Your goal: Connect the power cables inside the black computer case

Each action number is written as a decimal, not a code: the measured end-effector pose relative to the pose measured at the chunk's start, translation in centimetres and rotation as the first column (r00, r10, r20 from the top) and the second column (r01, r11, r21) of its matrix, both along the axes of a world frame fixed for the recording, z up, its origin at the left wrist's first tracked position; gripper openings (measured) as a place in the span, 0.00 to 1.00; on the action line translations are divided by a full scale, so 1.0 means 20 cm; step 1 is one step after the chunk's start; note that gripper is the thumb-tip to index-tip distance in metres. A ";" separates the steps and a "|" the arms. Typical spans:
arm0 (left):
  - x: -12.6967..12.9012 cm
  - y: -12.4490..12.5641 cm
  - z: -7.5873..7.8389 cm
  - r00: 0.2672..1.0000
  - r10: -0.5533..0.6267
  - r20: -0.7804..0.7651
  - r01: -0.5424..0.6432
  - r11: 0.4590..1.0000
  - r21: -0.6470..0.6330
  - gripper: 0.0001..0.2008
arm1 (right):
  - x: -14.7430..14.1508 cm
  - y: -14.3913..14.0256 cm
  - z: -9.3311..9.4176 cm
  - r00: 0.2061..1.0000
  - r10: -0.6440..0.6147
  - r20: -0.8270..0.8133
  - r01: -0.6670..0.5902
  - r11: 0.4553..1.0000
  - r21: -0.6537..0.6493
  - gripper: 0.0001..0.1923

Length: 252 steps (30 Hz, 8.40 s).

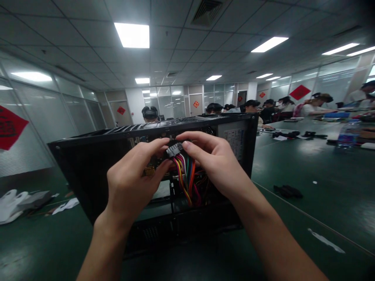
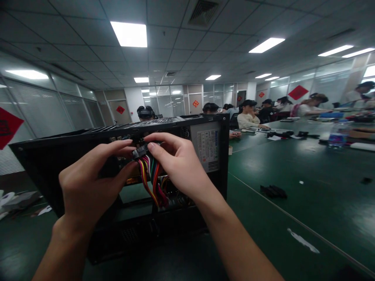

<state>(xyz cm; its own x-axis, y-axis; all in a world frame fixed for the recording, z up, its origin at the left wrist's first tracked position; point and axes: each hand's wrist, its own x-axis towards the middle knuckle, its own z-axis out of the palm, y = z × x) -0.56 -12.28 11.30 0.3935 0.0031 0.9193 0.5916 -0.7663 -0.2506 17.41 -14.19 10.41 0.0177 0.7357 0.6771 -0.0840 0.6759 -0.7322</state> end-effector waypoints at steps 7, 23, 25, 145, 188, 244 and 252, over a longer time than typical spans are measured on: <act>0.02 0.07 -0.05 1.000 -0.027 0.005 0.027 0.997 -0.066 0.09 | -0.04 0.06 -0.03 0.987 0.070 -0.146 -0.084 0.992 -0.097 0.16; -0.01 0.09 -0.04 0.997 -0.033 -0.072 0.029 0.998 -0.060 0.08 | -0.03 0.05 -0.02 0.999 -0.046 -0.027 0.044 0.996 -0.078 0.13; -0.01 0.09 -0.04 0.997 -0.024 -0.071 0.022 0.999 -0.035 0.08 | -0.03 0.05 -0.02 0.999 -0.035 -0.024 0.033 0.997 -0.076 0.13; 0.10 0.37 -0.50 0.772 0.083 -0.630 -0.579 0.500 -0.644 0.15 | 0.07 0.40 -0.46 0.130 -0.292 0.947 0.456 0.866 0.205 0.11; 0.09 0.41 -0.50 0.794 0.233 -0.562 -0.599 0.462 -0.654 0.24 | 0.09 0.45 -0.49 0.076 -0.294 0.953 0.535 0.818 0.210 0.13; 0.17 0.42 -0.48 0.673 0.379 -0.635 -0.736 0.430 -0.523 0.24 | 0.08 0.43 -0.46 0.117 -0.264 0.957 0.554 0.817 0.158 0.17; 0.12 0.39 -0.46 0.778 0.414 -0.472 -0.628 0.491 -0.604 0.23 | 0.09 0.39 -0.46 0.158 -0.347 0.924 0.513 0.829 0.223 0.15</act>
<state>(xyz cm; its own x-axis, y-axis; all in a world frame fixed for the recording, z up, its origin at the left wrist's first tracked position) 1.88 -4.56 2.19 0.2873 0.8690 0.4028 0.9461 -0.3232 0.0225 19.28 -6.37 1.22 -0.1907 0.9010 0.3897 0.9512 0.2677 -0.1534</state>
